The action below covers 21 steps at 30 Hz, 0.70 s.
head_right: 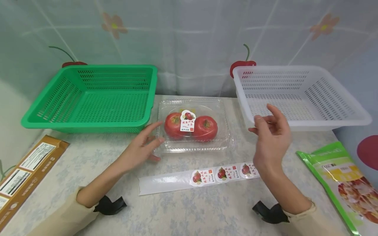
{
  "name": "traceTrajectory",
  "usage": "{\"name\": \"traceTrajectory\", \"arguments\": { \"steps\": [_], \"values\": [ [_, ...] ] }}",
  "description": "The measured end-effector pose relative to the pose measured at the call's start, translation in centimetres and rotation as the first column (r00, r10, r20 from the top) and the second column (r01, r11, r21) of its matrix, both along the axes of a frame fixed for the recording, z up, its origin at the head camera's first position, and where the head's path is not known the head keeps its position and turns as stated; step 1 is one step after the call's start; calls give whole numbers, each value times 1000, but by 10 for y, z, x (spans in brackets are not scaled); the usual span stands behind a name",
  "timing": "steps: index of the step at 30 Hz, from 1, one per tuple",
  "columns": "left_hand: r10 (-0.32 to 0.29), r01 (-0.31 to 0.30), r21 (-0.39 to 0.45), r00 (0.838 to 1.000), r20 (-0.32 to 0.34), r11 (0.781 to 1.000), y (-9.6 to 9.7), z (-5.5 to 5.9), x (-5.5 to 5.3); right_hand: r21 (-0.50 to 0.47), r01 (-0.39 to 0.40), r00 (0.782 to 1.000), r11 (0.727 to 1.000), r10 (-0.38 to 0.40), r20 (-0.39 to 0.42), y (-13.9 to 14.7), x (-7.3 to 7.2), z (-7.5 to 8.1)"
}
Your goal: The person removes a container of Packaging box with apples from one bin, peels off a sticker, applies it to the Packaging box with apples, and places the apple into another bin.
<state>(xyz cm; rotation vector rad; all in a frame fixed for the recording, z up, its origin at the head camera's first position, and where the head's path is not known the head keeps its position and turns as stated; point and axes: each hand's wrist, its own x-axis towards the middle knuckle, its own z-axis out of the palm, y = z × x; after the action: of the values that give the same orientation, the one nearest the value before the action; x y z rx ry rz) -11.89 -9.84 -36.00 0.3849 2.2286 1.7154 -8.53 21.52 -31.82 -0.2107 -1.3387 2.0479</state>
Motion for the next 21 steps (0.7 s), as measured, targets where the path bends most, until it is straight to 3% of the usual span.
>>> {"name": "traceTrajectory", "arguments": {
  "steps": [2, 5, 8, 10, 13, 16, 18, 21],
  "values": [
    [-7, 5, 31, 998, 60, 999, 2, 1, -4, -119, 53, 993, 991, -39, 111, 19, 6, 1],
    [-3, 1, 30, 997, 83, 1000, 5, 1, -8, -200, 161, 951, 966, -98, 292, 51, 8, -2],
    [-1, 1, 4, 999, 54, 1000, 6, 0, -12, -165, 220, 886, 961, -126, 447, 80, 6, -10],
    [-1, 1, 0, 999, 36, 1000, 7, -1, -14, -140, 182, 858, 973, -87, 507, 98, 4, -18],
    [11, -11, 17, 1000, 20, 1000, 7, -2, -17, -146, 36, 848, 989, 47, 528, 118, 2, -26],
    [23, -26, 58, 999, 47, 998, 6, -2, -18, -246, -102, 851, 964, 213, 480, 131, -1, -26],
    [27, -33, 85, 997, 67, 996, 5, -3, -19, -307, -133, 859, 942, 264, 439, 133, -4, -24],
    [31, -43, 107, 994, 109, 993, 4, -4, -20, -337, -120, 875, 934, 260, 409, 132, -9, -26]
  ]
}}
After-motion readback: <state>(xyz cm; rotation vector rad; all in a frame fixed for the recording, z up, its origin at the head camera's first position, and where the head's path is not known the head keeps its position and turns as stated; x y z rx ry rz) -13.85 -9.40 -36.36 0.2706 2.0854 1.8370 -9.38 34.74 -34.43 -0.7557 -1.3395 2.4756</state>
